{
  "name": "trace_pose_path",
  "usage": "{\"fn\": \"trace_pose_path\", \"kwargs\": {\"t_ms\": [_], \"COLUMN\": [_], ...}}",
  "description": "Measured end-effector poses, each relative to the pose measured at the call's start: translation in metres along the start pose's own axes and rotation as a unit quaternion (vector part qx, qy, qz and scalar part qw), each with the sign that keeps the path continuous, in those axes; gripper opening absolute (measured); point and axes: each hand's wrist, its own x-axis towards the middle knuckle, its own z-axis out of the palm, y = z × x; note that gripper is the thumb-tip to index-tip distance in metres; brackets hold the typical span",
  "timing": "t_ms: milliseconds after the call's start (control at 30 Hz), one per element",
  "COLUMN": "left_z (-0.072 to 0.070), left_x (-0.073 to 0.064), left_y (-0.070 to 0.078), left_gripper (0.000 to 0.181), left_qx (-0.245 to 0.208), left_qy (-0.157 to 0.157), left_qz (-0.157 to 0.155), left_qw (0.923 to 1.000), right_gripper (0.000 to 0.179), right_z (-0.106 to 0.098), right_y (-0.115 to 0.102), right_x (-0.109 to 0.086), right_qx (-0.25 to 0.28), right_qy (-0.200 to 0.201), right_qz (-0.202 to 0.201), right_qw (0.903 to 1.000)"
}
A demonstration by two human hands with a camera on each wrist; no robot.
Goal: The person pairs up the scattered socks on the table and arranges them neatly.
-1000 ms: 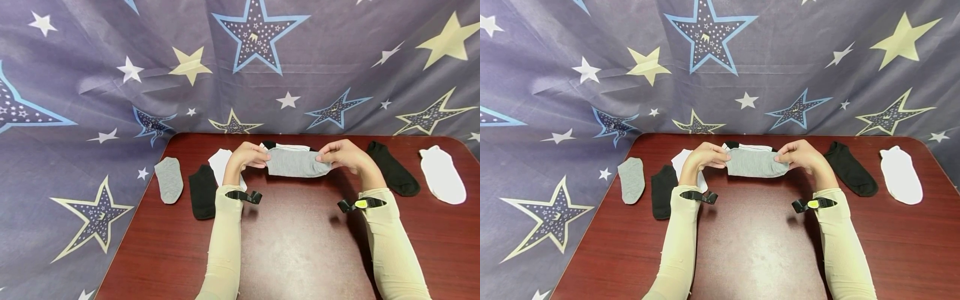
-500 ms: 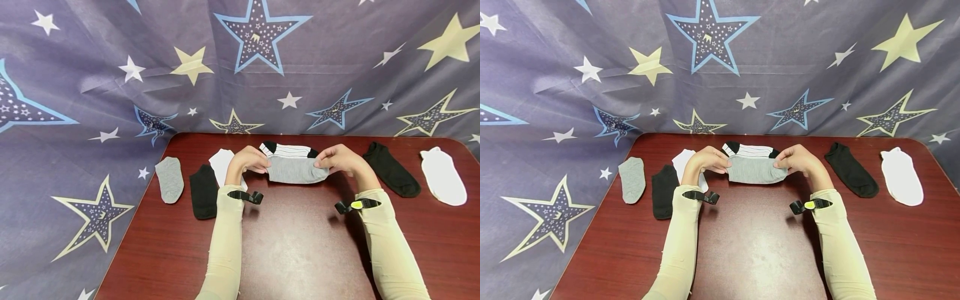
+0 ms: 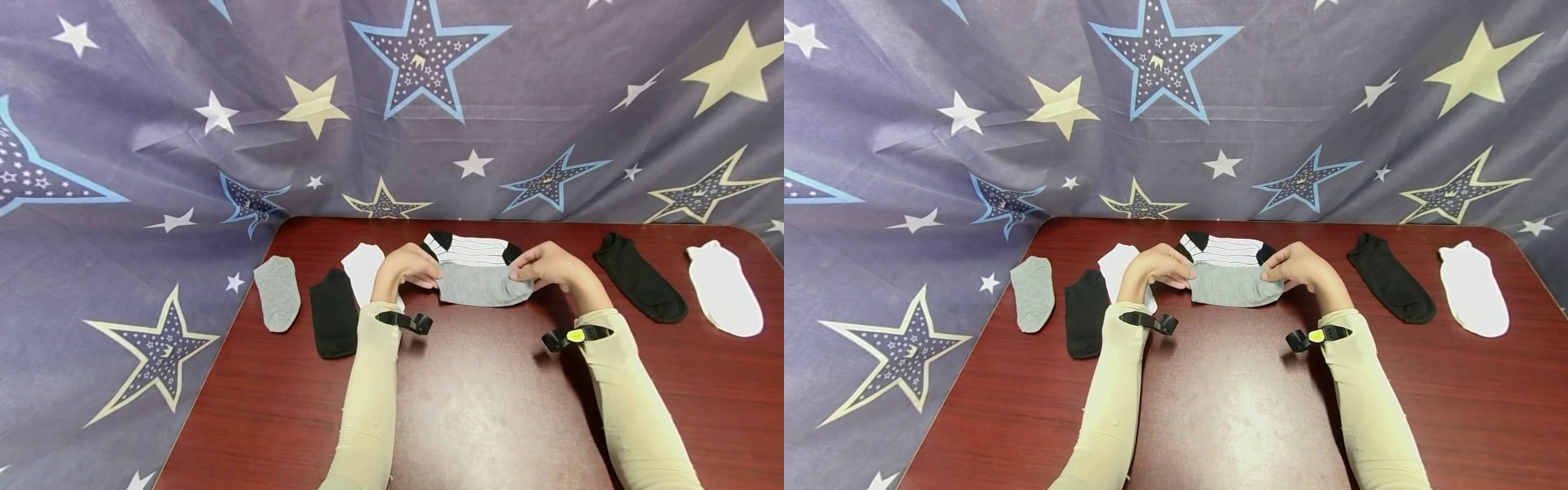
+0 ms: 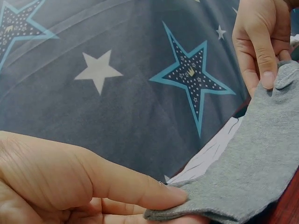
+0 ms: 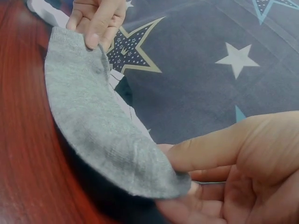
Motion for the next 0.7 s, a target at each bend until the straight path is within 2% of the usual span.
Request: {"fn": "trace_pose_path", "kwargs": {"t_ms": [400, 600, 700], "left_z": [0.0035, 0.0057, 0.0062], "left_x": [0.0043, 0.0084, 0.0105], "left_y": [0.0003, 0.0002, -0.0002], "left_gripper": [0.042, 0.041, 0.041], "left_qx": [-0.017, -0.033, -0.042], "left_qy": [0.018, 0.035, 0.045], "left_qz": [-0.003, 0.002, 0.005], "left_qw": [0.9997, 0.9989, 0.9981], "right_gripper": [0.043, 0.04, 0.041], "right_z": [0.0044, 0.002, 0.0015], "right_y": [0.0034, 0.009, 0.0096], "right_x": [0.0055, 0.0059, 0.0062], "right_qx": [0.002, 0.032, 0.038], "right_qy": [0.017, 0.028, 0.038], "right_qz": [0.004, -0.025, -0.027], "right_qw": [0.9998, 0.9988, 0.9982]}}
